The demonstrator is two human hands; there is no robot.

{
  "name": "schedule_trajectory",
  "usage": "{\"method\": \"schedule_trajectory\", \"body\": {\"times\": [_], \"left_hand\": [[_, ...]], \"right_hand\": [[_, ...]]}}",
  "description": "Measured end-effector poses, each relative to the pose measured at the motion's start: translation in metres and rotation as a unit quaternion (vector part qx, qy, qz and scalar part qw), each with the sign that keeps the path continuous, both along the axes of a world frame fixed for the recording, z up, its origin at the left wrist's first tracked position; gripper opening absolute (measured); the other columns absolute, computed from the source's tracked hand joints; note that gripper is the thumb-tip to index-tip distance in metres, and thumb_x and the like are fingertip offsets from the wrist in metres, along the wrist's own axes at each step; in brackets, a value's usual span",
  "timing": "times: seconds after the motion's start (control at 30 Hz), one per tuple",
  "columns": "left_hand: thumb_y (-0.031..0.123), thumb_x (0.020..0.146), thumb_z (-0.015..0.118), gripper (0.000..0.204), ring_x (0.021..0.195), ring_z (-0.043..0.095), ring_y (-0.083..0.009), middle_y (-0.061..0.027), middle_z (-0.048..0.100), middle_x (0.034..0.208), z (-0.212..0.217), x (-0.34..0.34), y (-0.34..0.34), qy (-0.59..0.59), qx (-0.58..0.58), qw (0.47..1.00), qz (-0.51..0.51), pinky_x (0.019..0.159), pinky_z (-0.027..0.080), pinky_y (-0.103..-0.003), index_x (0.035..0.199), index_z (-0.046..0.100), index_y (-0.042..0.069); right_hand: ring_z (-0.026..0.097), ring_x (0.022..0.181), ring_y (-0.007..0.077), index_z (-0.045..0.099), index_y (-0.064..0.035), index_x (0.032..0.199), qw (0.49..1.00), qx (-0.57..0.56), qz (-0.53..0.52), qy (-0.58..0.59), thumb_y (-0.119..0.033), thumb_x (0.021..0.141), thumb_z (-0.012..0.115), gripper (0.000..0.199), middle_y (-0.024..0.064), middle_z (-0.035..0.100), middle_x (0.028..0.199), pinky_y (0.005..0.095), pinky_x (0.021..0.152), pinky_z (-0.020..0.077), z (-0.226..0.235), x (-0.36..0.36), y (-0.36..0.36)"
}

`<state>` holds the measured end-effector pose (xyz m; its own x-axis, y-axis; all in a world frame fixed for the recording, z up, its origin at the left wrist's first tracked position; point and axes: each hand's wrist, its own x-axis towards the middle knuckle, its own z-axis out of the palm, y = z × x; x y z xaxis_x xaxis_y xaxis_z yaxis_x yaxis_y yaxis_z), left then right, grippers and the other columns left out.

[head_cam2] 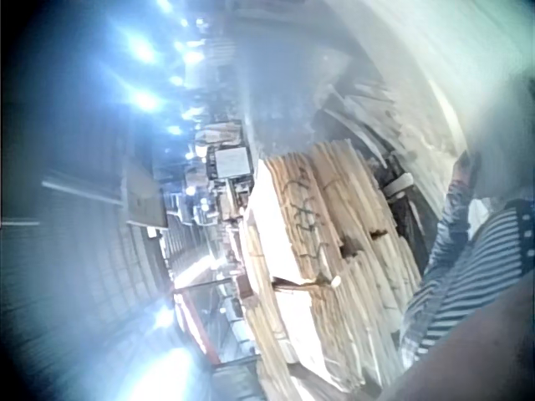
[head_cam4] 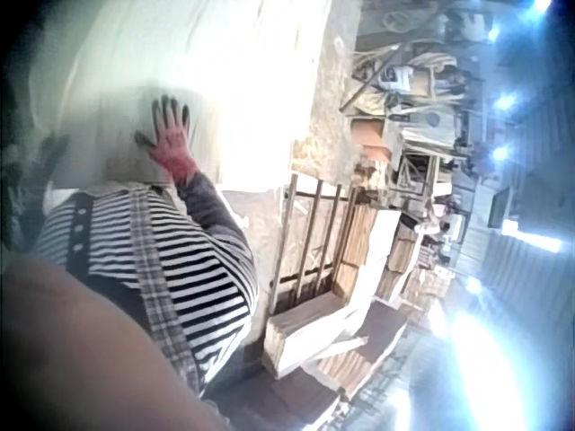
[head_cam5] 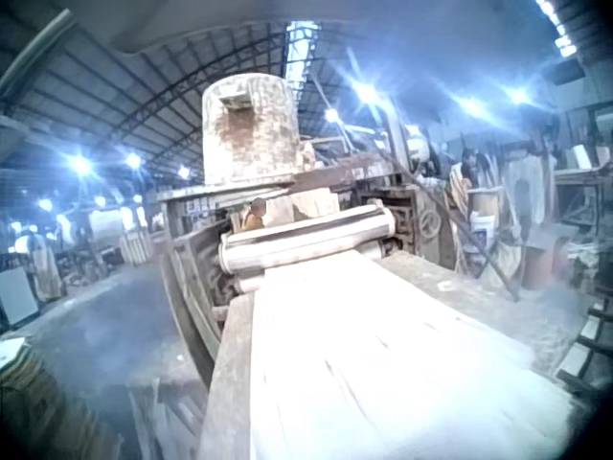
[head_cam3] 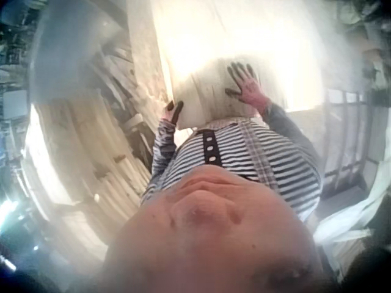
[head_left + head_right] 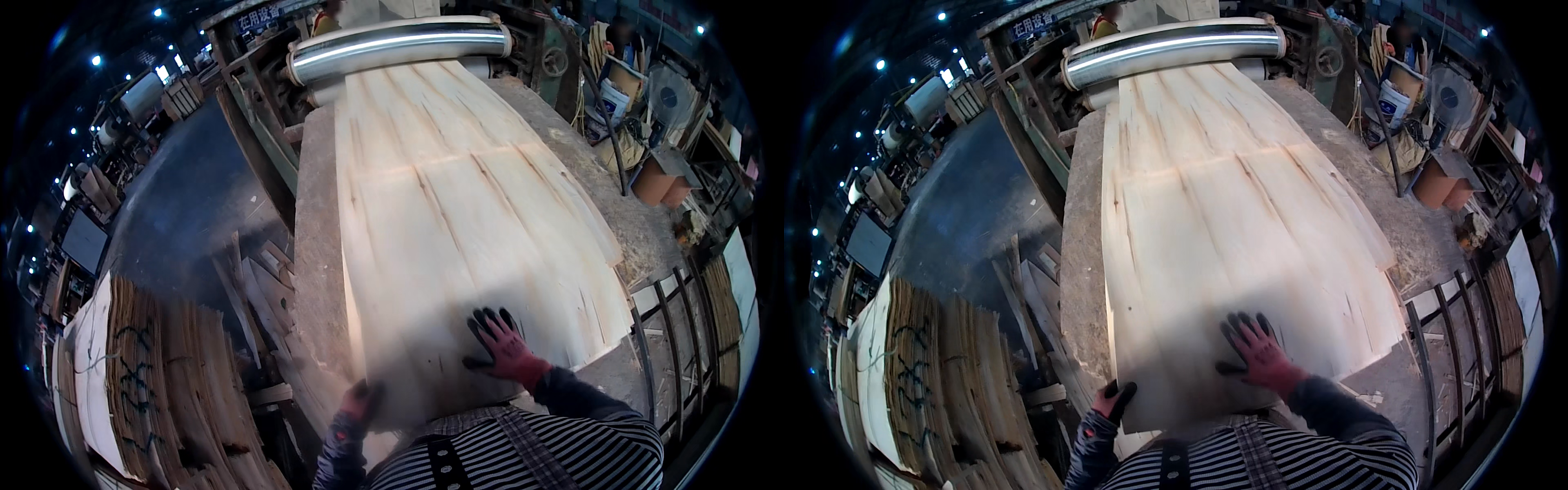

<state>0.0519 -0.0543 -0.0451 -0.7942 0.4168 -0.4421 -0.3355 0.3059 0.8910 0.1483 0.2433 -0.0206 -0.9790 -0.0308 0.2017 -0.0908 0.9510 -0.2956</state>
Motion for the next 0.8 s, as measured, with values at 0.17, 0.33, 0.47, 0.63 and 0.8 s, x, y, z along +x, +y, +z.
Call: {"method": "schedule_trajectory", "body": {"times": [0.17, 0.33, 0.47, 0.63, 0.8], "left_hand": [[0.020, 0.080, 0.057, 0.031, 0.079, 0.054, -0.0095, -0.0049, 0.060, 0.086, 0.033, -0.004, 0.005, 0.066, 0.037, 0.996, -0.044, 0.068, 0.043, -0.023, 0.101, 0.055, -0.002], [0.020, 0.082, 0.052, 0.031, 0.081, 0.056, -0.0142, -0.0074, 0.059, 0.091, 0.059, 0.011, 0.003, 0.273, -0.196, 0.941, -0.045, 0.072, 0.043, -0.023, 0.104, 0.052, -0.002], [0.020, 0.082, 0.050, 0.033, 0.085, 0.057, -0.0238, -0.0116, 0.056, 0.096, 0.152, 0.049, 0.015, 0.380, 0.205, 0.875, -0.219, 0.074, 0.044, -0.030, 0.105, 0.049, -0.004], [0.018, 0.081, 0.050, 0.031, 0.086, 0.057, -0.0249, -0.0123, 0.056, 0.097, 0.234, 0.138, 0.035, 0.212, 0.598, 0.574, -0.518, 0.074, 0.044, -0.032, 0.104, 0.050, -0.004], [0.016, 0.081, 0.050, 0.029, 0.087, 0.056, -0.0261, -0.0131, 0.055, 0.098, 0.238, 0.204, 0.079, 0.139, 0.643, 0.505, -0.558, 0.075, 0.044, -0.033, 0.103, 0.050, -0.003]], "right_hand": [[0.028, 0.117, 0.0368, 0.039, -0.0026, 0.121, 0.992, 0.007, -0.109, -0.056, -0.047, 0.074, 0.050, 0.065, 0.0213, 0.036, 0.124, 0.0500, 0.100, 0.0139, -0.028, 0.095, -0.019], [0.026, 0.119, 0.0370, 0.049, -0.0018, 0.112, 0.988, 0.056, -0.131, -0.052, -0.048, 0.073, 0.050, 0.060, 0.0222, 0.038, 0.122, 0.0504, 0.101, 0.0097, -0.056, 0.107, -0.025], [0.025, 0.119, 0.0364, 0.046, -0.0024, 0.115, 0.988, 0.087, -0.123, 0.017, -0.047, 0.075, 0.048, 0.060, 0.0224, 0.038, 0.122, 0.0516, 0.100, 0.0092, -0.055, 0.109, -0.026], [0.027, 0.119, 0.0342, 0.036, -0.0055, 0.123, 0.989, 0.080, -0.121, 0.008, -0.044, 0.077, 0.047, 0.061, 0.0185, 0.035, 0.124, 0.0512, 0.100, 0.0115, -0.049, 0.112, -0.033], [0.030, 0.116, 0.0335, 0.035, -0.0045, 0.123, 0.989, 0.042, -0.108, 0.097, -0.043, 0.077, 0.047, 0.061, 0.0177, 0.038, 0.120, 0.0504, 0.100, 0.0125, -0.058, 0.121, -0.021]]}}
